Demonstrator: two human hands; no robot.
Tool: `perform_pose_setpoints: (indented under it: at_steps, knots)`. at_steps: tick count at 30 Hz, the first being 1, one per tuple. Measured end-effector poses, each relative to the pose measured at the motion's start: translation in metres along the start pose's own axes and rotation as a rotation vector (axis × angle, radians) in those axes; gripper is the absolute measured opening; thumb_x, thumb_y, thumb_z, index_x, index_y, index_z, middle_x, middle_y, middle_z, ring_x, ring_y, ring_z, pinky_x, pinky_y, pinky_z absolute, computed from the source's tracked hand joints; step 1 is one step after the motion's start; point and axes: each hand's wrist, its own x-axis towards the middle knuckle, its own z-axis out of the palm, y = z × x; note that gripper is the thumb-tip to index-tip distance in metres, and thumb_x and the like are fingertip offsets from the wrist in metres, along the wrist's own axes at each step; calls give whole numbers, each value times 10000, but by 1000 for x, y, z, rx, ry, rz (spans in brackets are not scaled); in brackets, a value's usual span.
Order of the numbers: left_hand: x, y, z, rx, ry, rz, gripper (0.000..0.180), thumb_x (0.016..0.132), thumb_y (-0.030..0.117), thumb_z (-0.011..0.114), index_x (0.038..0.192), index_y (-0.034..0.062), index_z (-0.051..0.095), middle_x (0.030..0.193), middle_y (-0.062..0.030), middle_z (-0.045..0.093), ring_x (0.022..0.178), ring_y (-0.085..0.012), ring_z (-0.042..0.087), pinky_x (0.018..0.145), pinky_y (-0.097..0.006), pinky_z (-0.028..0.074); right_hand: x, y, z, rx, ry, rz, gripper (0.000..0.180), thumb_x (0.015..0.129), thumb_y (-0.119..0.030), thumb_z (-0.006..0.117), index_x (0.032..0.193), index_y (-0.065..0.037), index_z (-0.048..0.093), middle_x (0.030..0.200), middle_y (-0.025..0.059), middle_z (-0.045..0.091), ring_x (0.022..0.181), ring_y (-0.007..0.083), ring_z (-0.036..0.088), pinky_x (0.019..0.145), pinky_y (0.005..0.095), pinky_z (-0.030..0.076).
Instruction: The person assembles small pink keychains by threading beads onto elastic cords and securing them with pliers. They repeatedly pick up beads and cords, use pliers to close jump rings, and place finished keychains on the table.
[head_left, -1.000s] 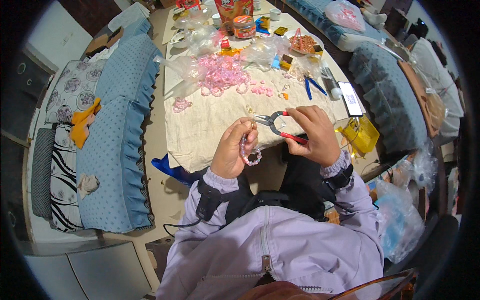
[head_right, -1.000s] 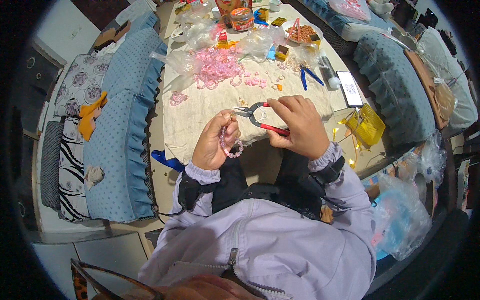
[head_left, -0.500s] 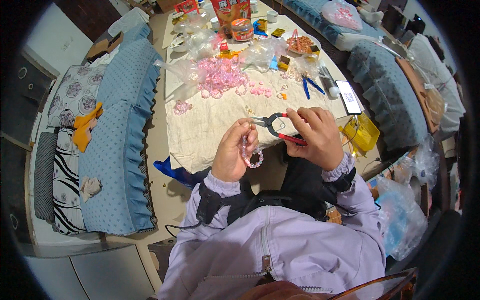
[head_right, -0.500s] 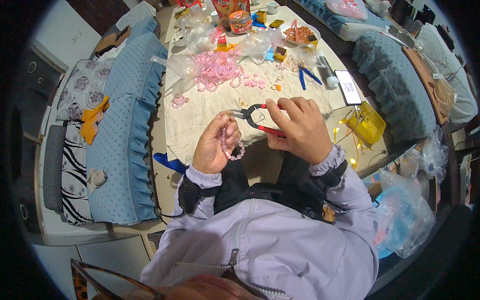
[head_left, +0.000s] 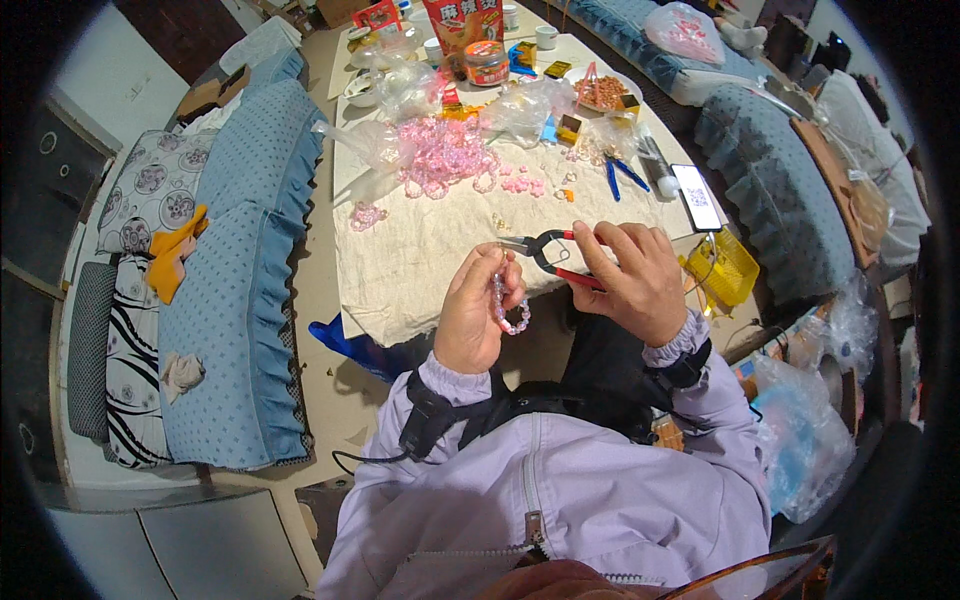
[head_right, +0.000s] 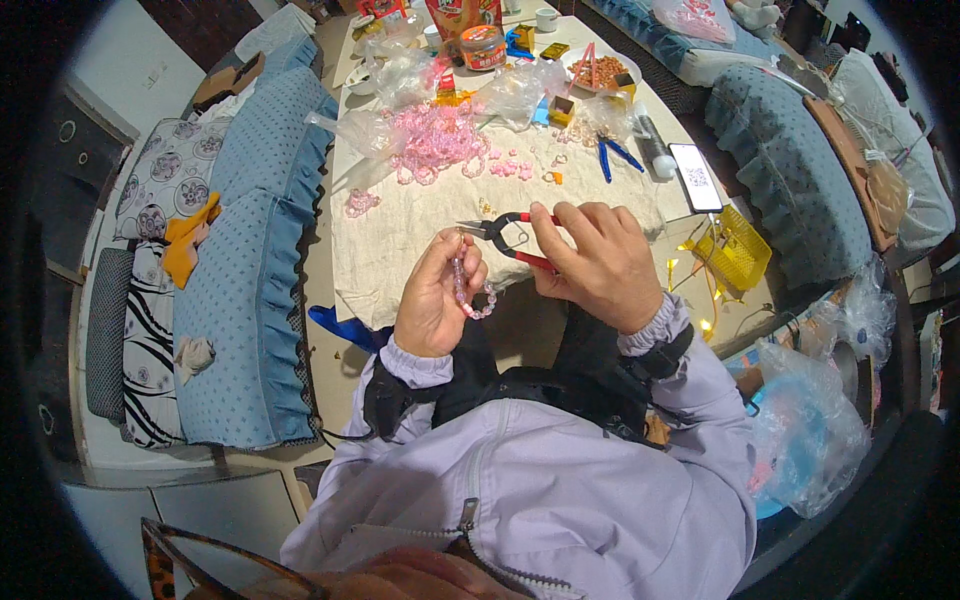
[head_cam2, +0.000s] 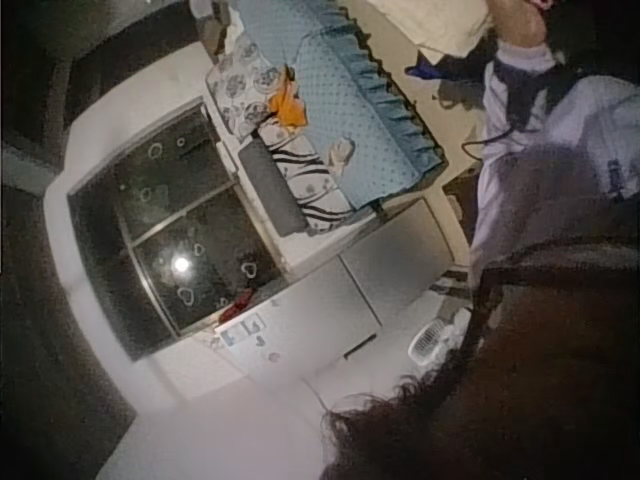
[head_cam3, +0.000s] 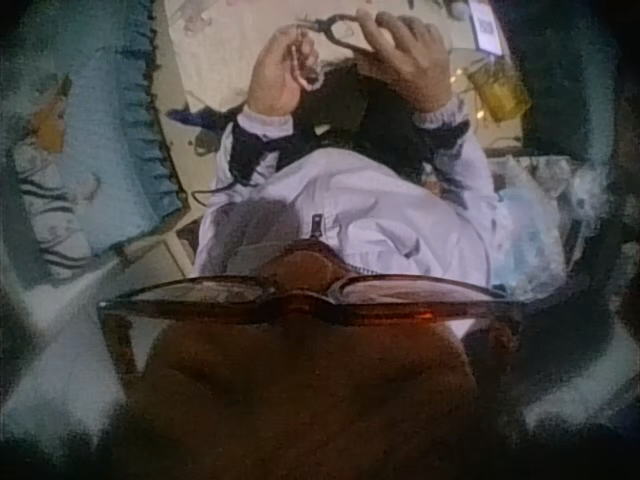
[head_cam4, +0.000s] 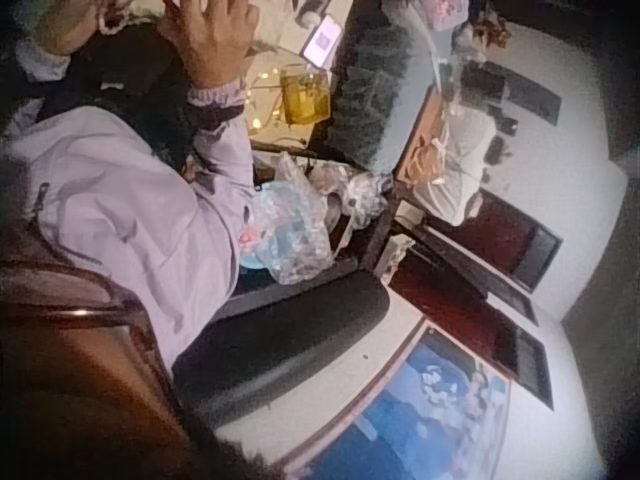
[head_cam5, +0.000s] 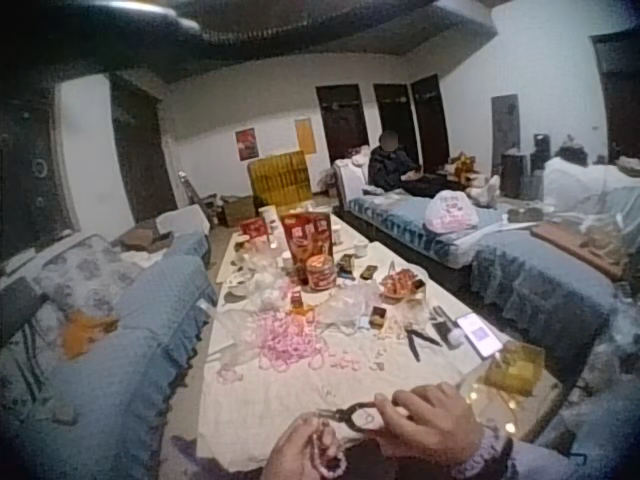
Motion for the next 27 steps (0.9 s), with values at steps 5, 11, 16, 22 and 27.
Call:
perform_pose_setpoints:
  at_steps: [5, 11, 16, 22, 27]
  knots:
    - [0, 0, 2, 32, 5, 14, 173, 1008, 209, 565, 1002, 36, 557, 769, -47, 517, 694, -150, 487, 611, -256, 410, 0, 1, 0, -23, 18, -27, 634, 653, -206, 774, 1254, -82, 611, 1037, 49, 615, 856, 206, 596, 716, 342, 458]
    - [-1, 0, 4, 65, 20, 21, 190, 1008, 218, 562, 1016, 29, 544, 743, -48, 499, 682, -156, 485, 612, -261, 407, 2, 1, 0, -45, 14, -53, 599, 681, -200, 766, 1244, -74, 608, 1036, 49, 616, 849, 200, 595, 712, 341, 458]
    - [-2, 2, 7, 105, 58, -12, 210, 1000, 234, 554, 1018, 24, 547, 717, -47, 493, 668, -163, 498, 622, -272, 418, 3, 2, -2, -69, 4, -88, 561, 713, -201, 759, 1236, -66, 606, 1040, 49, 618, 850, 191, 595, 707, 342, 453]
    - [-3, 4, 11, 115, 79, -16, 220, 994, 234, 559, 1013, 16, 546, 705, -37, 487, 654, -160, 497, 617, -267, 416, 5, 4, -2, -85, 8, -115, 543, 722, -194, 754, 1228, -63, 607, 1020, 49, 612, 816, 184, 590, 675, 324, 454]
    - [0, 1, 10, 91, 80, 14, 175, 999, 196, 549, 997, 22, 541, 695, -9, 452, 622, -106, 438, 574, -231, 367, 5, 6, -2, -45, -2, -108, 558, 708, -200, 764, 1223, -53, 609, 1005, 53, 608, 795, 189, 588, 666, 327, 466]
